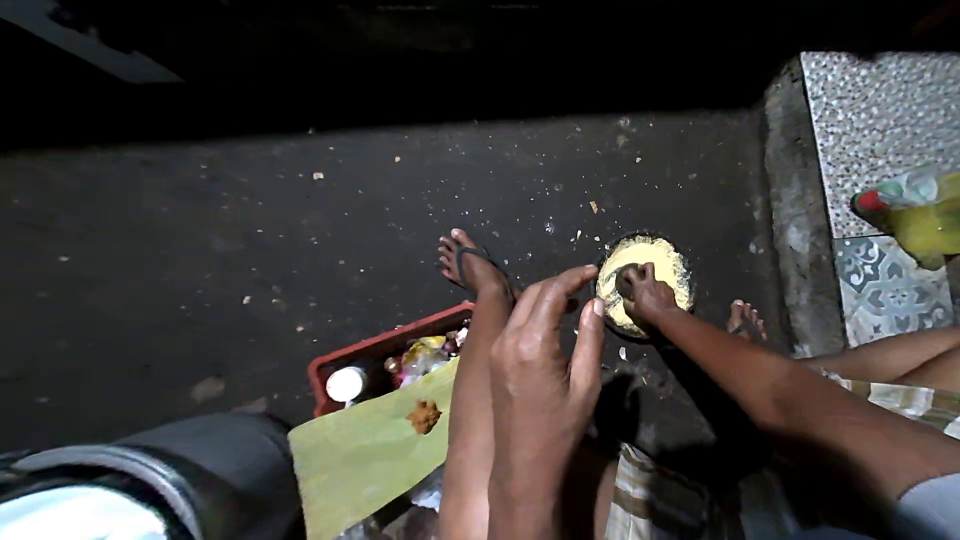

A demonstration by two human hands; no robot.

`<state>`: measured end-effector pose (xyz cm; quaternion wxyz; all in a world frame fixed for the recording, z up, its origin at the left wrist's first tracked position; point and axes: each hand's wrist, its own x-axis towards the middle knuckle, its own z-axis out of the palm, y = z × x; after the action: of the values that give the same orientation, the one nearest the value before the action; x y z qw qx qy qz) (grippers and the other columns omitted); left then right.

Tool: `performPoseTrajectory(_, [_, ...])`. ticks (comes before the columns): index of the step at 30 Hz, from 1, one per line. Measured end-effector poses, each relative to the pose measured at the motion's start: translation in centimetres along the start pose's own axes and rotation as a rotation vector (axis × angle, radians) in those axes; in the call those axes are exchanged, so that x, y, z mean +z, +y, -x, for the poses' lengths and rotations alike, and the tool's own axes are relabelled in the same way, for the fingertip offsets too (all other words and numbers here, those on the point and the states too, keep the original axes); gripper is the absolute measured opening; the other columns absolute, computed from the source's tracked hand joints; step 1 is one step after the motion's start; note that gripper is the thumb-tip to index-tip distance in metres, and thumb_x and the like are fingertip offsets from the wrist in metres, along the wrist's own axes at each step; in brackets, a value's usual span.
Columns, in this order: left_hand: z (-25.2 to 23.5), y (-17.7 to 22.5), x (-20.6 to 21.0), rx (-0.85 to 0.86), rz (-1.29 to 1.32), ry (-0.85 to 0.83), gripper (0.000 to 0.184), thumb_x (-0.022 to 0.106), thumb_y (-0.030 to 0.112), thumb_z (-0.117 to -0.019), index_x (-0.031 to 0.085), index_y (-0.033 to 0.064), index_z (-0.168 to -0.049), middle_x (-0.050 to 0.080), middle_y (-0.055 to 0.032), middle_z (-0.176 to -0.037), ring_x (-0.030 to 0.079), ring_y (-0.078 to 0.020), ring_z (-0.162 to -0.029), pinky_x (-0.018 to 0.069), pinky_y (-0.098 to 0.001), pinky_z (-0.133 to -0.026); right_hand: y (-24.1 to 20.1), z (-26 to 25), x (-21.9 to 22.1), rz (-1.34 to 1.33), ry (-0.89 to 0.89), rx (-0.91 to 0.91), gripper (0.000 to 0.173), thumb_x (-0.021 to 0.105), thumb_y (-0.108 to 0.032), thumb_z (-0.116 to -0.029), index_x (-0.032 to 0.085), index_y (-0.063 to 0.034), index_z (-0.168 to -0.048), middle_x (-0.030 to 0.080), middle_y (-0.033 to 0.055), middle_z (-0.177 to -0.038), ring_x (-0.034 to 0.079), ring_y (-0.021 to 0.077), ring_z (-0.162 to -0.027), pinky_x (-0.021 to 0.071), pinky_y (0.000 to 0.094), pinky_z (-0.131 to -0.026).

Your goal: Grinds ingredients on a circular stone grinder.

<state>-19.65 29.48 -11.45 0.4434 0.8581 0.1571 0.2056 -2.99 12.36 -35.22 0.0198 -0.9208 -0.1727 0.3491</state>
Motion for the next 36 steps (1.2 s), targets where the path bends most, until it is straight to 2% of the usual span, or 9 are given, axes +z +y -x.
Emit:
performPoseTrajectory(4, [-0.1, 0.1, 0.4, 0.017, 0.002, -0.012, 0.027, 0.06, 0.017, -0.1003, 0.069, 0.0054, -0.123, 0.071, -0.0038, -0.112, 0.069, -0.005, -0.097, 0.0587, -0.0235, -0.086, -2.4, -0.4, -1.0, -0.22, -0.057, 0.108, 0.072, 0.08, -0.036, -0.0865, 0.048, -0.0165, -0.147, 0.035, 0.0317, -0.155, 0.061, 0.051, -0.114, 0.054, 0.0646, -0.087])
performPoseTrajectory(7, [0.1, 0.1, 0.3, 0.003, -0.018, -0.017, 0.028, 0.059, 0.019, -0.1009, 0.069, 0.0069, -0.124, 0.071, -0.0033, -0.113, 0.069, -0.0048, -0.097, 0.0587, -0.0235, -0.086, -1.9, 2.4, 0.7, 0.059, -0.194, -0.126, 0.066, 0.074, -0.029, -0.0908, 0.048, -0.0184, -0.151, 0.033, 0.0284, -0.159, 0.065, 0.0487, -0.11, 0.0545, 0.0631, -0.088])
performPoseTrajectory(10, [0.0, 0.1, 0.1, -0.006, -0.013, -0.012, 0.028, 0.059, 0.018, -0.1007, 0.068, 0.0053, -0.123, 0.071, -0.0044, -0.113, 0.069, -0.0059, -0.099, 0.0585, -0.0241, -0.087, 1.3, 3.2, 1.4, 0.183, -0.183, -0.186, 0.061, 0.072, -0.026, -0.094, 0.049, -0.0217, -0.151, 0.032, 0.0246, -0.162, 0.059, 0.0532, -0.116, 0.0523, 0.066, -0.09])
performPoseTrajectory(17, [-0.4, -0.1, 0.7, 0.015, -0.041, -0.045, 0.028, 0.058, 0.02, -0.1016, 0.068, 0.0062, -0.124, 0.071, -0.0042, -0.112, 0.069, -0.0064, -0.096, 0.0591, -0.0255, -0.085, -0.5, -0.2, -0.5, -0.15, -0.007, 0.116, 0.071, 0.081, -0.032, -0.085, 0.05, -0.0183, -0.147, 0.036, 0.0293, -0.154, 0.064, 0.0489, -0.107, 0.0562, 0.0634, -0.082])
performPoseTrajectory(21, [-0.2, 0.0, 0.4, 0.012, -0.046, -0.038, 0.029, 0.058, 0.02, -0.1015, 0.068, 0.0053, -0.124, 0.072, -0.0043, -0.113, 0.069, -0.0062, -0.099, 0.0592, -0.0251, -0.087, 0.0, 3.3, 0.9, 0.14, -0.227, -0.198, 0.062, 0.073, -0.025, -0.0922, 0.049, -0.0181, -0.15, 0.035, 0.0275, -0.158, 0.062, 0.0508, -0.112, 0.0533, 0.0651, -0.088])
performPoseTrajectory(24, [-0.4, 0.1, 0.3, 0.004, -0.035, -0.043, 0.029, 0.059, 0.018, -0.1011, 0.068, 0.0037, -0.124, 0.071, -0.0053, -0.114, 0.069, -0.0074, -0.102, 0.0585, -0.0259, -0.089, 3.2, 3.0, 1.0, 0.203, -0.206, -0.251, 0.058, 0.071, -0.022, -0.0957, 0.052, -0.0225, -0.151, 0.033, 0.0234, -0.163, 0.055, 0.0559, -0.121, 0.0518, 0.0682, -0.09])
performPoseTrajectory(29, [-1.0, 0.4, 0.9, 0.024, -0.055, -0.07, 0.029, 0.058, 0.019, -0.1016, 0.068, 0.0052, -0.125, 0.071, -0.0045, -0.114, 0.069, -0.0066, -0.101, 0.0588, -0.0256, -0.089, 2.2, -0.4, -0.4, 0.078, -0.035, -0.049, 0.063, 0.081, -0.027, -0.0838, 0.056, -0.0232, -0.141, 0.038, 0.0242, -0.156, 0.068, 0.0452, -0.094, 0.058, 0.0615, -0.078])
performPoseTrajectory(34, [-0.7, -0.2, 1.2, 0.011, -0.073, -0.062, 0.029, 0.058, 0.021, -0.1018, 0.068, 0.0059, -0.124, 0.072, -0.0041, -0.113, 0.07, -0.0062, -0.098, 0.0596, -0.0255, -0.086, 3.0, 3.7, 0.5, 0.236, -0.263, -0.341, 0.06, 0.072, -0.016, -0.0922, 0.051, -0.0178, -0.148, 0.035, 0.0283, -0.158, 0.058, 0.0562, -0.115, 0.0517, 0.0687, -0.087])
performPoseTrajectory(36, [-0.7, -0.2, 1.2, -0.003, -0.087, -0.072, 0.029, 0.057, 0.022, -0.102, 0.068, 0.0064, -0.124, 0.072, -0.0036, -0.114, 0.069, -0.0059, -0.098, 0.0593, -0.0256, -0.086, 5.2, 3.8, 0.5, 0.235, -0.245, -0.327, 0.059, 0.071, -0.017, -0.0945, 0.051, -0.0208, -0.15, 0.033, 0.0251, -0.162, 0.056, 0.0575, -0.118, 0.0511, 0.0695, -0.088])
